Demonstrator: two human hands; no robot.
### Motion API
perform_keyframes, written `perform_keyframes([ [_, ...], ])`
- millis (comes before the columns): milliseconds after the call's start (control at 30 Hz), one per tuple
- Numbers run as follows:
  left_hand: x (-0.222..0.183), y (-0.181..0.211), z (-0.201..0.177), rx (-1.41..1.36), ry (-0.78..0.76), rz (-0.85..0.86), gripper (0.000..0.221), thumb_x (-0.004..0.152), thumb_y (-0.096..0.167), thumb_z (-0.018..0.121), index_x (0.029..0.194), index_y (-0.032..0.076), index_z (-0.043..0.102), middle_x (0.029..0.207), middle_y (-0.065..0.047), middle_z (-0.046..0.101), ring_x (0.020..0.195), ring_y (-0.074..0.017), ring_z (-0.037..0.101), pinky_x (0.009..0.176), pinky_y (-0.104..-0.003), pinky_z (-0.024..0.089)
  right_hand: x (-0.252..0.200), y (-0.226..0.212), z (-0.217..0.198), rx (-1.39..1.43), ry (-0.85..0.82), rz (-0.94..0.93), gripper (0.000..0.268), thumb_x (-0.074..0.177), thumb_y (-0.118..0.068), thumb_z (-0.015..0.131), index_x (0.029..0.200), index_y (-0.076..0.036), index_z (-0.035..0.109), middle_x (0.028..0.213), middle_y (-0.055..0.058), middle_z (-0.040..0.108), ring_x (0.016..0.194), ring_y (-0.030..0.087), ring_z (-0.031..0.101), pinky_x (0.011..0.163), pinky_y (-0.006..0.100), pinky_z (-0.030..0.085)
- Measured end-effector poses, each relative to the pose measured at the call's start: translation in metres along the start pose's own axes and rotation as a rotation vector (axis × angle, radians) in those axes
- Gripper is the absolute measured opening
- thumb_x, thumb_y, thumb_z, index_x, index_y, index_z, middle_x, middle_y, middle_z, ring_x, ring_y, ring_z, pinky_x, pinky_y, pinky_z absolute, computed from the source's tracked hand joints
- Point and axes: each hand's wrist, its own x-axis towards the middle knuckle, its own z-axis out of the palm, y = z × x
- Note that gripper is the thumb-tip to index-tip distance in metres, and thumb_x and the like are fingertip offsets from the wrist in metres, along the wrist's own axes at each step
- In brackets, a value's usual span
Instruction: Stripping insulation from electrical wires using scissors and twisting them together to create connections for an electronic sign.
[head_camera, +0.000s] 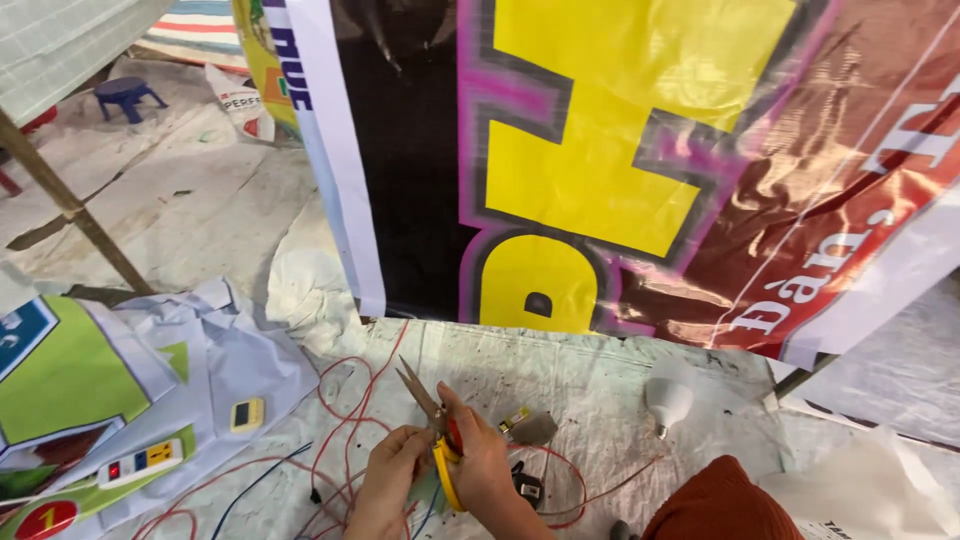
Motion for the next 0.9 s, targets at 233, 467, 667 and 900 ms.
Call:
perform_keyframes([
  [233, -0.017, 0.032, 0.045, 0.247, 0.099, 0.040, 0.021, 0.093, 0.006, 0.060, 0.084, -0.008, 0.073, 0.072, -0.011, 0.060, 0.069, -0.0167, 0.049, 0.064, -0.028, 0.036, -0.005, 0.025, -0.002, -0.108, -0.073, 0.159, 0.091, 0.083, -0.013, 0.072, 0.161, -0.025, 0.027, 0.110, 0.012, 0.073, 0.083, 0.029, 0.073, 0.072, 0.035, 0.057],
  [467, -0.009, 0.046, 0.073, 0.411, 0.116, 0.064, 0.022, 0.092, 0.012, 0.062, 0.084, -0.003, 0.076, 0.070, -0.010, 0.062, 0.066, -0.0175, 0.052, 0.062, -0.029, 0.041, 0.008, 0.026, -0.016, -0.129, -0.033, 0.262, 0.100, 0.086, -0.010, 0.072, 0.164, -0.023, 0.011, 0.099, 0.010, 0.075, 0.070, 0.021, 0.070, 0.064, 0.038, 0.056],
  [667, -0.017, 0.055, 0.075, 0.397, 0.004, 0.398, 0.022, 0.090, 0.012, 0.066, 0.111, 0.005, 0.068, 0.097, -0.006, 0.068, 0.081, -0.0165, 0.063, 0.074, -0.030, 0.049, 0.010, 0.036, -0.036, -0.083, 0.041, 0.339, 0.093, 0.089, -0.005, 0.068, 0.164, -0.015, 0.015, 0.091, 0.007, 0.073, 0.069, 0.016, 0.067, 0.063, 0.032, 0.055],
  [900, -0.200, 0.178, 0.047, 0.135, -0.012, 1.191, 0.034, 0.089, 0.005, 0.059, 0.121, 0.014, 0.052, 0.128, -0.009, 0.054, 0.120, -0.0220, 0.058, 0.110, -0.039, 0.051, 0.018, 0.032, -0.057, 0.241, 0.138, 0.498, 0.084, 0.092, 0.005, 0.058, 0.166, -0.019, 0.025, 0.110, 0.019, 0.070, 0.091, 0.032, 0.067, 0.086, 0.041, 0.051],
])
